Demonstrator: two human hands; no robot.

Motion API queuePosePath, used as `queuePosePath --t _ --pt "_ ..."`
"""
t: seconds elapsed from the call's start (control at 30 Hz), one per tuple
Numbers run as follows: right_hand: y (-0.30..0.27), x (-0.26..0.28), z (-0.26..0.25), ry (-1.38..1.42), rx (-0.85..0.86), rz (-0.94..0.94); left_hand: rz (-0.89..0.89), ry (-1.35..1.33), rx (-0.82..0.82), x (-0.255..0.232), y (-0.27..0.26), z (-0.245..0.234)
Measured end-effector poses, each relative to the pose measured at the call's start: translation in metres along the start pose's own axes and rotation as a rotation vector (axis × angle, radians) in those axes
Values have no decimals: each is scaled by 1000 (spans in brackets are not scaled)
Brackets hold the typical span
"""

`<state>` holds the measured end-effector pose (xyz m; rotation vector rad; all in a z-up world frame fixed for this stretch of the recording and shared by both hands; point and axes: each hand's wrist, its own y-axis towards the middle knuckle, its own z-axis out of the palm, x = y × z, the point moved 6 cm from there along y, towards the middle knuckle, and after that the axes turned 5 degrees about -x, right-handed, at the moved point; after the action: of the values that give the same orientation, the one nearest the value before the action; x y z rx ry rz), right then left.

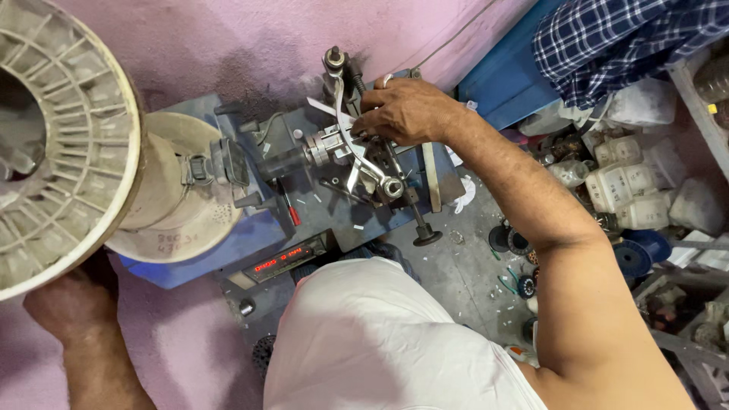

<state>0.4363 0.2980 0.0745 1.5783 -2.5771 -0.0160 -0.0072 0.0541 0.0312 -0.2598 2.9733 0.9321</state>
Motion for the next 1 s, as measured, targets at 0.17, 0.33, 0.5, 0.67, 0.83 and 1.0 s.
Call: queuePosePath --t 0.17,0.33,0.5,0.67,0.83,1.0 --pt "-1 0 0 11 19 28 0 56 -2 4 -4 6" --pt "-1 1 -1 11 -3 14 -10 82 12 12 -12 12" --pt "-1 1 0 17 -10 1 -28 116 26 18 -15 17" --pt "0 1 0 -3 -23 -16 -17 69 2 18 -15 17" --pt "0 -1 3 -19 7 11 -52 95 42 18 -14 17" --pt "1 -2 5 -9 15 10 -118 48 77 7 -6 8"
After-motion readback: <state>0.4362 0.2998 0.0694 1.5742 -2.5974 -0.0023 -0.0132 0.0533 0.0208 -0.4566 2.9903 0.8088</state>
